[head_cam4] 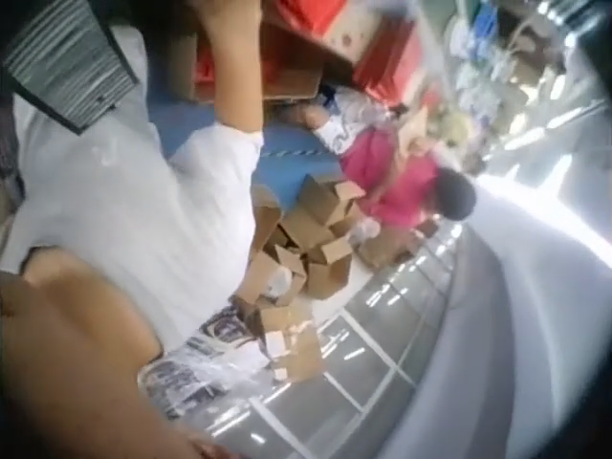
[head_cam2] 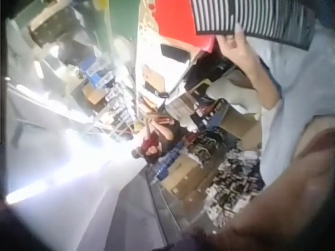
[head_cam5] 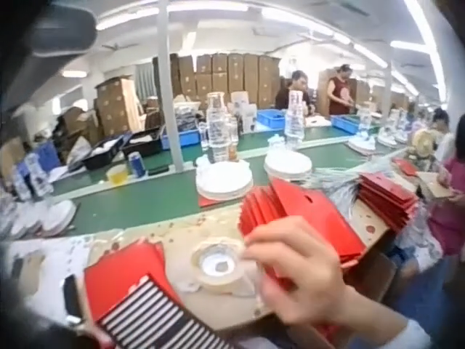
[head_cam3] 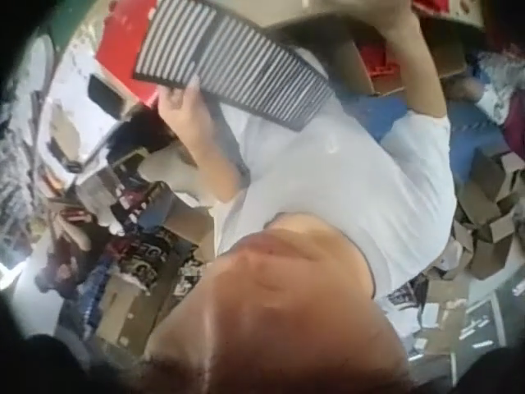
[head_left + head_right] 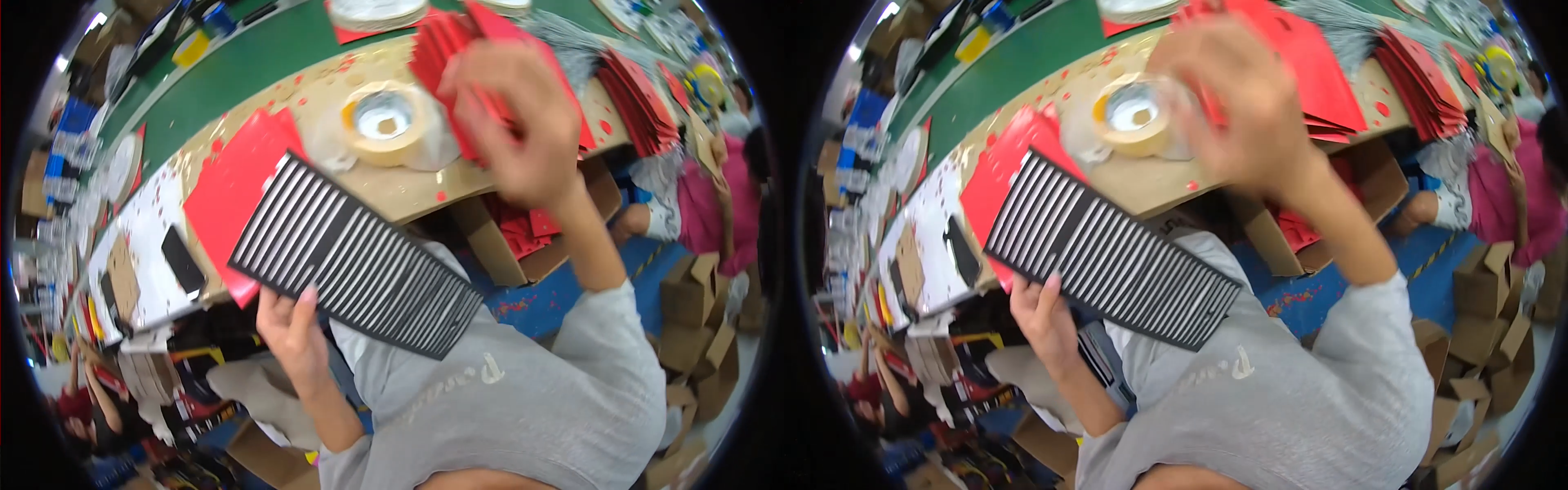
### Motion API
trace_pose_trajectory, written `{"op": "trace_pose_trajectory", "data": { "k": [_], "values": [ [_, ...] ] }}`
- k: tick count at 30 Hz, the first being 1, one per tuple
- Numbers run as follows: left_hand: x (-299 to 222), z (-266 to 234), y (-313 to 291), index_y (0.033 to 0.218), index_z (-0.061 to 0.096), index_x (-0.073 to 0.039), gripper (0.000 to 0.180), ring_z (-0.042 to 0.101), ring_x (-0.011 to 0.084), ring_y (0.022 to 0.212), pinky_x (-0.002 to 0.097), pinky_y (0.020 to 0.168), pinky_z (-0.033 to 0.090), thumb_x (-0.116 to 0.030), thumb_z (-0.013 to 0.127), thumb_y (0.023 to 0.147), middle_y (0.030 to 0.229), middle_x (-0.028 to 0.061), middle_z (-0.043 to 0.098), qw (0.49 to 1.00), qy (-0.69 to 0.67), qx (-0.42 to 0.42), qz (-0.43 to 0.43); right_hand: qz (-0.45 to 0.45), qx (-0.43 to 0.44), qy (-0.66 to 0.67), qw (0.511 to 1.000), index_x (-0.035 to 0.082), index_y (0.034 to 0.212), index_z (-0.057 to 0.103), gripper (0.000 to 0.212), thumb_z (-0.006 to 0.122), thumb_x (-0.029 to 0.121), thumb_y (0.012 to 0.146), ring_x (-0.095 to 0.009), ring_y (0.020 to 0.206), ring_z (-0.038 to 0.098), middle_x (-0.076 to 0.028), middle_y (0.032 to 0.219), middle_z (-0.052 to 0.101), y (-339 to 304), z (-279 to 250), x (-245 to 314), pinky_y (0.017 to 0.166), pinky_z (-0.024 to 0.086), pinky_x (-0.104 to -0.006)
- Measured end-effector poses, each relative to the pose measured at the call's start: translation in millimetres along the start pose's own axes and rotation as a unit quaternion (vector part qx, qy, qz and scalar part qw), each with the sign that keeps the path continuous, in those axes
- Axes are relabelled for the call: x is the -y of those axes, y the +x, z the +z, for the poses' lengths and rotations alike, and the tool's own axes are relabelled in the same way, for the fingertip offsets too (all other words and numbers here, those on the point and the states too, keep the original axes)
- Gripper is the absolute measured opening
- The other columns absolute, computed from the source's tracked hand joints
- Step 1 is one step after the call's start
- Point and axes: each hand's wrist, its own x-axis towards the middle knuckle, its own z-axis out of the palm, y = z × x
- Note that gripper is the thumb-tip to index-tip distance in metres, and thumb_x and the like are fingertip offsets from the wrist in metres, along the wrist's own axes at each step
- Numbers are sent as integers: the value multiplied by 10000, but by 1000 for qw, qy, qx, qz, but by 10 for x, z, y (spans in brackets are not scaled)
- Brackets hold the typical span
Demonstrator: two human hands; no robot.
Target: Assembling air filters by attaching red plastic frames to filter elements and packing them into a box.
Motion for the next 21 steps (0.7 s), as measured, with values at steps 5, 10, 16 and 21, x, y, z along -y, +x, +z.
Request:
{"op": "trace_pose_trajectory", "data": {
  "k": [5, 10, 16, 21],
  "values": [
    [118, 115, -44, 1312, 457, 96, 476, 621, 209, 1111, 322, 986, 470, 122, 576, 852, 1233, 181, 614, 993, -106, 2, -60, 145, 107, 220, 959, 24, 1055, 688, 333, 763, 79, 735, -330, 1132, 593, -145, 1227, 623, -492, 641, 831, 951, 485, -414],
    [230, 89, -146, 1224, 538, 81, 363, 635, 170, 1053, 300, 959, 479, 76, 626, 872, 1170, 139, 645, 996, -72, -15, -49, 166, 53, 195, 965, 41, 965, 725, 278, 784, 35, 693, -317, 1072, 628, -124, 1123, 673, -690, 837, 995, 902, 517, -408],
    [298, 198, -138, 1150, 602, 99, 258, 646, 140, 999, 255, 892, 497, 72, 627, 895, 1125, 136, 668, 999, 2, -50, 10, 185, 12, 186, 965, 25, 878, 748, 220, 791, 3, 664, -273, 918, 695, -113, 978, 713, -783, 866, 1114, 788, 569, -351],
    [290, 306, -223, 1094, 637, 103, 200, 661, 130, 923, 245, 817, 518, 64, 626, 898, 1050, 125, 693, 991, 93, -83, 43, 209, 49, 209, 954, 12, 885, 756, 219, 790, -1, 669, -286, 972, 706, -143, 1009, 724, -819, 829, 1195, 842, 572, -342]
  ]
}}
